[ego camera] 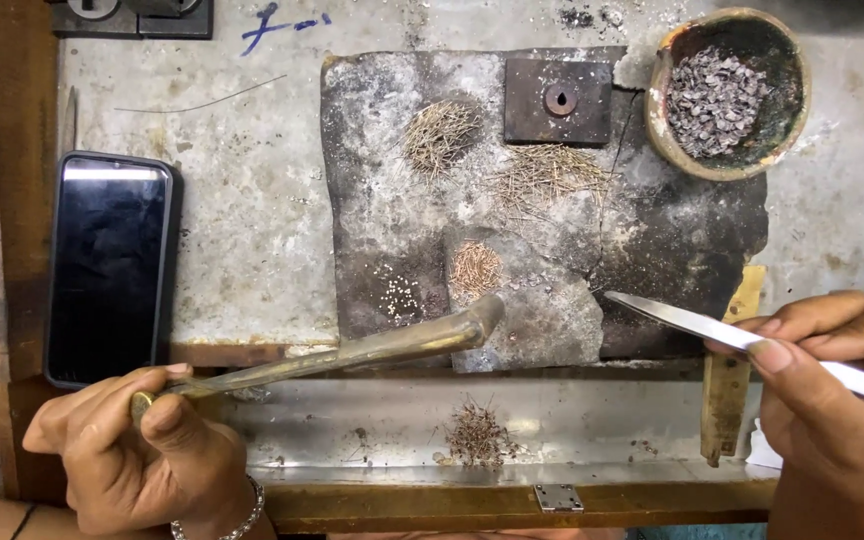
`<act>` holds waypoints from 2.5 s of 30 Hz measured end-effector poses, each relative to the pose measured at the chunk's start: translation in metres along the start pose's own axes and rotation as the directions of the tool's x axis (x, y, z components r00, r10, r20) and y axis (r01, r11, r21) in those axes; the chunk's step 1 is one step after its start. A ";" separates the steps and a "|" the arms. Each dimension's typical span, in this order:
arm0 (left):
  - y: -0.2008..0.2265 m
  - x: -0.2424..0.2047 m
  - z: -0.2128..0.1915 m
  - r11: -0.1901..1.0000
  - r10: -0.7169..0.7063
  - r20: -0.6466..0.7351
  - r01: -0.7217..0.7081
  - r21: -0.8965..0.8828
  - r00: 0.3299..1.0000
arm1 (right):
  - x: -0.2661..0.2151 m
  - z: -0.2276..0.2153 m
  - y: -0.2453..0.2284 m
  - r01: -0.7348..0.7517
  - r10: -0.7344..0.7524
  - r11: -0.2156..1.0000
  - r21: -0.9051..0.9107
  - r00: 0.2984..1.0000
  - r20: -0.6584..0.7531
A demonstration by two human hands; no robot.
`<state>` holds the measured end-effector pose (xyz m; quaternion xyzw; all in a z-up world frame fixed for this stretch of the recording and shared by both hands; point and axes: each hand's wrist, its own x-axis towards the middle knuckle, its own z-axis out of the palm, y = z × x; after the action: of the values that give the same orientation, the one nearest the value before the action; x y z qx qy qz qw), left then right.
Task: Melting or soldering small metal pieces using a traditional mouth-blown blowpipe and tweezers on a soldering block.
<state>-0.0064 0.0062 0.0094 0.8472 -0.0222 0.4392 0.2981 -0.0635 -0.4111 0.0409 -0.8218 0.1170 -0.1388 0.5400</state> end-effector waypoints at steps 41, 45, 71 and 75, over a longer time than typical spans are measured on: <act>0.010 0.005 0.006 0.997 0.080 0.022 -0.080 -0.001 0.997 | -0.062 0.058 -0.047 0.091 -0.107 0.964 0.251 0.993 0.054; 0.009 0.004 0.006 0.997 0.072 0.009 -0.072 0.003 0.997 | -0.061 0.054 -0.041 0.143 -0.171 0.927 0.347 0.984 0.053; 0.006 -0.003 -0.003 0.998 0.020 0.072 -0.025 0.059 0.997 | -0.043 0.090 -0.008 0.267 -0.200 0.953 0.141 0.909 -0.367; 0.004 -0.004 -0.003 0.999 0.016 0.081 -0.019 0.043 0.997 | -0.040 0.080 -0.009 0.245 -0.168 0.949 0.201 0.927 -0.336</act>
<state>-0.0122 0.0036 0.0100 0.8703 -0.0319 0.4077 0.2745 -0.0722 -0.3256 0.0148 -0.7259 0.0963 -0.3373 0.5916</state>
